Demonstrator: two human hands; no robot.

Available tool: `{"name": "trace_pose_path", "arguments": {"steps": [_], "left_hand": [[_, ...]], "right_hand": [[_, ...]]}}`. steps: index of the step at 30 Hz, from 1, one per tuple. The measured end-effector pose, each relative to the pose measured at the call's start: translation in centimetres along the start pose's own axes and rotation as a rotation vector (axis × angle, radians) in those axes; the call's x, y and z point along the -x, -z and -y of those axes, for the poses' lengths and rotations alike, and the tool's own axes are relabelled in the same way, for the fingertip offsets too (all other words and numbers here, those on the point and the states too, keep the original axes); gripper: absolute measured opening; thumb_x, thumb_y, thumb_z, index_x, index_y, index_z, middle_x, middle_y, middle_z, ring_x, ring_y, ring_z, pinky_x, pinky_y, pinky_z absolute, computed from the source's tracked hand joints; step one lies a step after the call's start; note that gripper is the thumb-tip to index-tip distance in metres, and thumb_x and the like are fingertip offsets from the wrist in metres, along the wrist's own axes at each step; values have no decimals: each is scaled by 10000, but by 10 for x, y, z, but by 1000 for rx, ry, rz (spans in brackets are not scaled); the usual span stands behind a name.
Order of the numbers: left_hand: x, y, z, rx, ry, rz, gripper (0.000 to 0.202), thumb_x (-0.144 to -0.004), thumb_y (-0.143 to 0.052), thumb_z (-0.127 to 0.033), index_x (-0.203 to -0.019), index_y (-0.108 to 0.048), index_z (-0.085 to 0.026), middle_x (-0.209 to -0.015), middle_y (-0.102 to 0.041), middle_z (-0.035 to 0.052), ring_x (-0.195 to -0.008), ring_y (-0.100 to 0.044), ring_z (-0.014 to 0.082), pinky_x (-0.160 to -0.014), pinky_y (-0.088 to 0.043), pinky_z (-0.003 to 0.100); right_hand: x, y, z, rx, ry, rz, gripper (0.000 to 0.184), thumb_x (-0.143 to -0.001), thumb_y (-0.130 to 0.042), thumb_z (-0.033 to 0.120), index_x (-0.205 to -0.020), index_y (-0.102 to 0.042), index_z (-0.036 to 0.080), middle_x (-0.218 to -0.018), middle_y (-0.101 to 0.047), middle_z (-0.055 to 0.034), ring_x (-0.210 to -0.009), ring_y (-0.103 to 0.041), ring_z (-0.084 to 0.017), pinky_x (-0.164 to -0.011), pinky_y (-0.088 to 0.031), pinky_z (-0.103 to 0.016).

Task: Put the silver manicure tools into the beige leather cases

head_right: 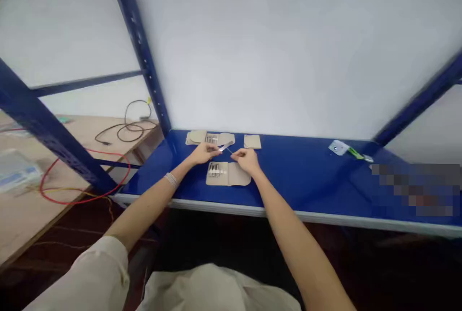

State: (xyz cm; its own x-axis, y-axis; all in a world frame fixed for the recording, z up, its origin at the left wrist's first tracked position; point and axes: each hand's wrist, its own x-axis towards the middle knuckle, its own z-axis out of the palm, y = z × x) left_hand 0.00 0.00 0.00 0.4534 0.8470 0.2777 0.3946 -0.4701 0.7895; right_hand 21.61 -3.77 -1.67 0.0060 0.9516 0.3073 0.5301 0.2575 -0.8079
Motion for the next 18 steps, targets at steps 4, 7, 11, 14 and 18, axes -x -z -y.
{"name": "trace_pose_path", "arguments": {"steps": [4, 7, 11, 14, 18], "left_hand": [[-3, -1, 3, 6, 3, -6, 341, -767, -663, -407, -837, -763, -89, -602, -602, 18, -523, -413, 92, -508, -307, 221], [-4, -1, 4, 9, 12, -6, 361, -765, -667, -428, -832, -759, -85, -578, -591, 15, -506, -404, 90, -495, -292, 222], [-3, -1, 4, 12, 20, -8, 379, -763, -672, -443, -847, -759, -84, -559, -579, 11, -493, -402, 89, -487, -286, 222], [-2, 0, 2, 8, 22, -18, 356, -765, -673, -424, -842, -762, -87, -558, -582, 10, -489, -399, 87, -487, -290, 222], [-2, 1, 1, -1, 26, -36, 319, -763, -674, -386, -826, -765, -87, -571, -605, 18, -498, -416, 92, -496, -312, 224]], "right_hand": [[4, -1, 6, -16, 25, 76, 145, -635, -726, 323, -642, -742, 179, -612, -688, -37, -586, -550, -162, -585, -396, -284], [5, -1, 7, -38, 24, 100, 159, -632, -731, 334, -652, -745, 177, -604, -681, -33, -575, -539, -157, -568, -388, -280], [4, -1, 6, -70, 8, 90, 181, -621, -744, 349, -665, -747, 173, -592, -663, -26, -561, -513, -145, -560, -377, -280], [4, -1, 4, -103, -13, 61, 211, -623, -745, 374, -671, -740, 169, -581, -646, -20, -550, -497, -137, -553, -368, -279], [1, -2, -1, -159, -42, 0, 259, -624, -749, 419, -689, -727, 170, -593, -640, -17, -567, -508, -141, -558, -380, -279]]}}
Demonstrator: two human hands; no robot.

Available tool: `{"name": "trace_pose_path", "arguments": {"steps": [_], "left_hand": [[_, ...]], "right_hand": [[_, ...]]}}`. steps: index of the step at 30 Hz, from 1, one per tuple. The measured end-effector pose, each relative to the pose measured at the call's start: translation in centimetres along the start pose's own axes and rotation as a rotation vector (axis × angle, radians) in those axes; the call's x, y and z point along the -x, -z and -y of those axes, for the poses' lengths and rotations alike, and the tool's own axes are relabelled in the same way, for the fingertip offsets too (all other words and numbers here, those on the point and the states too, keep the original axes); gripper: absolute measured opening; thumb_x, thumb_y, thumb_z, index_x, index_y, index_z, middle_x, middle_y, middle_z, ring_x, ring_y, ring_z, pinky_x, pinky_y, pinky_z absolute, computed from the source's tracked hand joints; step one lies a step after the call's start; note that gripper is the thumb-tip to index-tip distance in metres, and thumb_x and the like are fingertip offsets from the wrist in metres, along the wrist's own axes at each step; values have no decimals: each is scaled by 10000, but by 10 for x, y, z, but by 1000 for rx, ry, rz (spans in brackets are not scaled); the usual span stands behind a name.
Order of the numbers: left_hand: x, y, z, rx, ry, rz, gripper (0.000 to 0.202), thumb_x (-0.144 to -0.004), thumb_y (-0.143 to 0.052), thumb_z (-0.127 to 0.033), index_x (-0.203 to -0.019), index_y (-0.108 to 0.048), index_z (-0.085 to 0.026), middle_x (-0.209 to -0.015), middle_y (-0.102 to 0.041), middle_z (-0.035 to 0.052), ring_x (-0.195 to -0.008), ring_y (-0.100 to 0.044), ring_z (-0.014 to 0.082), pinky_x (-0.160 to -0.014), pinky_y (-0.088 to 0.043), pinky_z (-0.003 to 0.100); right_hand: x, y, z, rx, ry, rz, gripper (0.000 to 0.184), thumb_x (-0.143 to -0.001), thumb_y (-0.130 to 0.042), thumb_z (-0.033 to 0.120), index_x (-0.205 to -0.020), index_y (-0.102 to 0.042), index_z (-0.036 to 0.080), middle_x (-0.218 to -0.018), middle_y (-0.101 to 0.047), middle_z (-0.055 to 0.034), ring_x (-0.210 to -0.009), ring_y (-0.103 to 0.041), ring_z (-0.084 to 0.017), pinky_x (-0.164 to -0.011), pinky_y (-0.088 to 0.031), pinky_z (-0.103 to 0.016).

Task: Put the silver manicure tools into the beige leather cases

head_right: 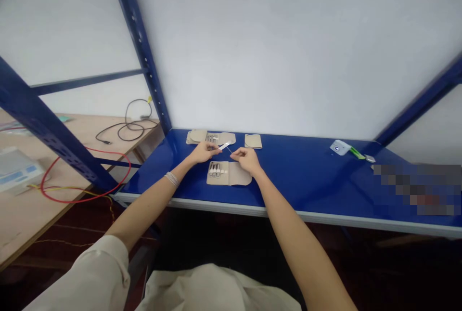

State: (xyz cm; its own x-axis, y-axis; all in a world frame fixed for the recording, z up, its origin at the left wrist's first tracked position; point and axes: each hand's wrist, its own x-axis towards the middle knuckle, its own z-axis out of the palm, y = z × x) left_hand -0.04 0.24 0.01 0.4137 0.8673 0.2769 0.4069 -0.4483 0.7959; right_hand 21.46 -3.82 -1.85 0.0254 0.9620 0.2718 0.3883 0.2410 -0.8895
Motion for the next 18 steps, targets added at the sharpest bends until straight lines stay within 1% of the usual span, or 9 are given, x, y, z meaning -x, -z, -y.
{"name": "trace_pose_path", "arguments": {"steps": [7, 11, 14, 18], "left_hand": [[-3, -1, 3, -6, 8, -12, 276, -755, -674, -343, -824, -770, -93, -662, -681, 42, -572, -521, 122, -575, -411, 238], [-5, 0, 6, -10, 15, -22, 249, -753, -675, -326, -792, -767, -98, -685, -696, 45, -621, -566, 140, -612, -440, 246], [-5, -1, 8, -6, 17, -25, 253, -758, -672, -328, -793, -764, -95, -681, -693, 49, -628, -575, 145, -612, -444, 247], [-4, -2, 7, 8, -1, 2, 307, -764, -672, -380, -836, -761, -95, -673, -679, 47, -583, -540, 130, -560, -415, 236]], "right_hand": [[-5, 1, -5, -100, -19, -107, 374, -585, -775, 517, -700, -710, 168, -609, -635, -16, -582, -524, -143, -596, -419, -300], [-6, 2, -5, -125, -16, -132, 395, -582, -775, 536, -710, -707, 169, -628, -643, -19, -597, -541, -147, -607, -436, -304], [-5, 1, -4, -119, -6, -114, 377, -593, -768, 522, -723, -716, 172, -668, -676, -37, -622, -569, -159, -625, -450, -310], [-1, 0, 0, -56, 2, -11, 290, -593, -777, 436, -715, -752, 174, -676, -708, -55, -640, -597, -182, -632, -452, -317]]}}
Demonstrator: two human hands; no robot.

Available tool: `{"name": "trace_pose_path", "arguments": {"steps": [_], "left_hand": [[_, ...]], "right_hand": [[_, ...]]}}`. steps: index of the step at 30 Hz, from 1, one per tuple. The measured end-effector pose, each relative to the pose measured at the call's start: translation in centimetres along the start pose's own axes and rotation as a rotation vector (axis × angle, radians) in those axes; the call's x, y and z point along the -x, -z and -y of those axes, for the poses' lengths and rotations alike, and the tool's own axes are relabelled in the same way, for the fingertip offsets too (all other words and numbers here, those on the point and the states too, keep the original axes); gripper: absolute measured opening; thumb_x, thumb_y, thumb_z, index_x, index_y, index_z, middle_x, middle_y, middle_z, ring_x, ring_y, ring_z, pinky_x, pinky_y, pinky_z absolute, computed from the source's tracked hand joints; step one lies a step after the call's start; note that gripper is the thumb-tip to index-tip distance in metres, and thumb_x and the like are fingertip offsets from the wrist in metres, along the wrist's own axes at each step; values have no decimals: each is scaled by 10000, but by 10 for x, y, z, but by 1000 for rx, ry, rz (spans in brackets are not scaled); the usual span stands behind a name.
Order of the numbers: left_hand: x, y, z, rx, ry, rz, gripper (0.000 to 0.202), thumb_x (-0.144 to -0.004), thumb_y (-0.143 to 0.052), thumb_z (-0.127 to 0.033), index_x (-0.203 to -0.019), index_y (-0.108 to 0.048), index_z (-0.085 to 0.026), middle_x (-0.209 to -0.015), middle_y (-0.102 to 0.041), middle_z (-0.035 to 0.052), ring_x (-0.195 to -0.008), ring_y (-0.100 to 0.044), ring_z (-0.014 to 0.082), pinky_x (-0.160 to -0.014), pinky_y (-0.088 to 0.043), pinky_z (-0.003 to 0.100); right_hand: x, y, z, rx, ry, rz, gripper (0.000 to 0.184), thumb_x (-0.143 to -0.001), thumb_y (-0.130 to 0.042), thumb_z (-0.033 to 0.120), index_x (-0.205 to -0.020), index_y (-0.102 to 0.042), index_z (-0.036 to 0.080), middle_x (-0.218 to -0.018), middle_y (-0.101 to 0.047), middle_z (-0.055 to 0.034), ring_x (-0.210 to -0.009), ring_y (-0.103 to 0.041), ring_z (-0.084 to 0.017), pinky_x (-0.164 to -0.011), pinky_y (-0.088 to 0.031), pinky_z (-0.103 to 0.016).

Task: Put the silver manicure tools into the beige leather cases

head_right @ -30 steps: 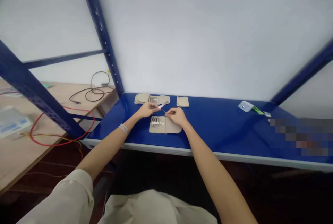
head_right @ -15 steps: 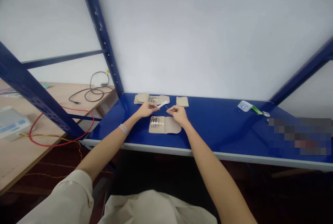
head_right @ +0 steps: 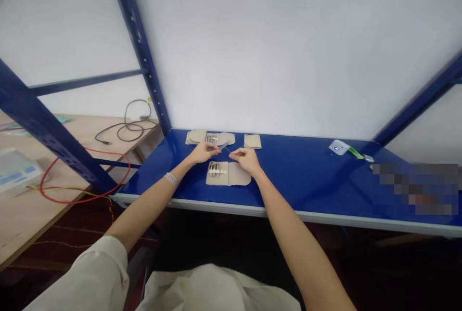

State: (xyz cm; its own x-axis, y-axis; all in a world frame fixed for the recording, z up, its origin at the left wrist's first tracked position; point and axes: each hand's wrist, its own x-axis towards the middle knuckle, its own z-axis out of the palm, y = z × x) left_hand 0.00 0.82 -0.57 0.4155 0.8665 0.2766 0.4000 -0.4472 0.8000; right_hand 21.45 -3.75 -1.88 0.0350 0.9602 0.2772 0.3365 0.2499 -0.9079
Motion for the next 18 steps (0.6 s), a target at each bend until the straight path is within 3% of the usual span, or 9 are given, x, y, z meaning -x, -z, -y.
{"name": "trace_pose_path", "arguments": {"steps": [6, 18], "left_hand": [[2, -1, -4, 20, -29, 64, 375, -756, -687, -444, -848, -763, -89, -565, -604, 17, -482, -427, 93, -483, -322, 221], [3, -1, -3, 39, -14, 69, 394, -761, -675, -451, -883, -764, -88, -564, -600, 16, -482, -413, 90, -471, -296, 216]], "right_hand": [[6, 0, 7, 125, 9, 83, 209, -601, -773, 373, -698, -775, 187, -667, -719, -53, -635, -596, -187, -625, -444, -310], [2, 0, 3, 165, -40, -2, 221, -628, -735, 377, -705, -768, 172, -602, -673, -24, -555, -516, -146, -554, -377, -285]]}}
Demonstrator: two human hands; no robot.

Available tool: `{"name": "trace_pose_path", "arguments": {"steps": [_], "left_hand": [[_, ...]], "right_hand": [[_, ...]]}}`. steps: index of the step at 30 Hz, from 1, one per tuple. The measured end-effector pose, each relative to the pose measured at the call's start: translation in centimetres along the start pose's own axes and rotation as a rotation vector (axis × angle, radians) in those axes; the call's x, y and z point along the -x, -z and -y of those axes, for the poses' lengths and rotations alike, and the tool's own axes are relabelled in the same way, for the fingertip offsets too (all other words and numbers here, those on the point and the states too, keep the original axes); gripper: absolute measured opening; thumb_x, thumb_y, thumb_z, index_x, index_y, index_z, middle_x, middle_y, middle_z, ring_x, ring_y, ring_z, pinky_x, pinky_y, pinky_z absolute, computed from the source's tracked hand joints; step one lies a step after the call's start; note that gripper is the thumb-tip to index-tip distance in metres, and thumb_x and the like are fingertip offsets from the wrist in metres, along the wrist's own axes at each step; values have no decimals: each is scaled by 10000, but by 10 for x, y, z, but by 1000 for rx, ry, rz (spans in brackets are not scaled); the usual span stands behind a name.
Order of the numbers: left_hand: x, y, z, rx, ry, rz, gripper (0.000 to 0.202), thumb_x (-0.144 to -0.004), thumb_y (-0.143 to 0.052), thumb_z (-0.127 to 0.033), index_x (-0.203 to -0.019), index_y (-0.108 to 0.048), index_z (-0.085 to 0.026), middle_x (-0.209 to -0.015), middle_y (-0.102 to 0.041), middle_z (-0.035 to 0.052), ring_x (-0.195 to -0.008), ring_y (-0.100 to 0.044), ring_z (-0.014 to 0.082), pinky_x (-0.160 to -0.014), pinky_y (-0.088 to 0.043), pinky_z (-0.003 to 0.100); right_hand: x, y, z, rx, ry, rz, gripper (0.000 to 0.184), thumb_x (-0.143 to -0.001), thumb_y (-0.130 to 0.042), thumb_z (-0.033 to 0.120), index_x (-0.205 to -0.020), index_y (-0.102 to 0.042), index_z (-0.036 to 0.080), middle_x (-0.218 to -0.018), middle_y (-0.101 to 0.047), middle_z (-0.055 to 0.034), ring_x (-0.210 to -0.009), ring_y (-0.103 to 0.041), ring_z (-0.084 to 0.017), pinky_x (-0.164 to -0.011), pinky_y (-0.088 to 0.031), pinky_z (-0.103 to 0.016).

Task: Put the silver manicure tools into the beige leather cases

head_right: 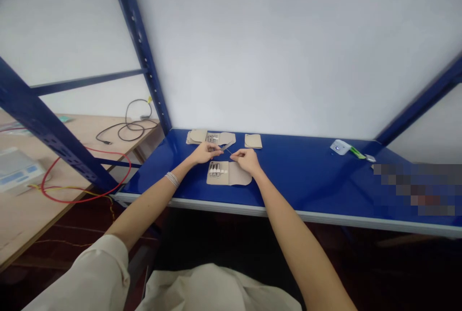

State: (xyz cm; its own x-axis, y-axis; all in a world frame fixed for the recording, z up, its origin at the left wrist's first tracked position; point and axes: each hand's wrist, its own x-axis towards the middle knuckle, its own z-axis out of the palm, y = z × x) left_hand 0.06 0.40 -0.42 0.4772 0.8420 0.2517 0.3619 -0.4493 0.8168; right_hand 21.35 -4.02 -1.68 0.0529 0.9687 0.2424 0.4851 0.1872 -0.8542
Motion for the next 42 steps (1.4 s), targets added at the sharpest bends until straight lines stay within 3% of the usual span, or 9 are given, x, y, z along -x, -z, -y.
{"name": "trace_pose_path", "arguments": {"steps": [18, 26, 31, 42], "left_hand": [[3, 2, -6, 12, 20, -1, 383, -758, -689, -440, -871, -762, -82, -531, -576, 7, -458, -421, 84, -474, -305, 216], [2, 1, -6, 8, 17, -17, 384, -747, -692, -455, -847, -762, -92, -556, -592, 12, -484, -421, 86, -484, -311, 217], [1, 1, -4, 0, 19, -18, 370, -756, -681, -436, -852, -761, -87, -548, -591, 11, -470, -399, 82, -472, -283, 218], [2, 3, -7, -24, 40, -46, 323, -756, -675, -391, -843, -770, -94, -581, -624, 18, -490, -436, 92, -492, -321, 223]], "right_hand": [[-8, 2, -11, -78, -43, -151, 328, -647, -707, 462, -745, -742, 152, -572, -611, -8, -537, -482, -139, -554, -369, -292], [2, 1, 3, -39, 64, 66, 172, -596, -761, 354, -652, -758, 191, -575, -664, -18, -553, -521, -150, -559, -384, -287], [4, 2, 8, -54, 82, 96, 177, -603, -760, 357, -658, -758, 189, -585, -672, -23, -554, -522, -148, -561, -383, -284], [-4, 2, -2, -186, 15, -67, 319, -581, -784, 469, -712, -750, 180, -700, -715, -52, -677, -604, -190, -652, -462, -322]]}}
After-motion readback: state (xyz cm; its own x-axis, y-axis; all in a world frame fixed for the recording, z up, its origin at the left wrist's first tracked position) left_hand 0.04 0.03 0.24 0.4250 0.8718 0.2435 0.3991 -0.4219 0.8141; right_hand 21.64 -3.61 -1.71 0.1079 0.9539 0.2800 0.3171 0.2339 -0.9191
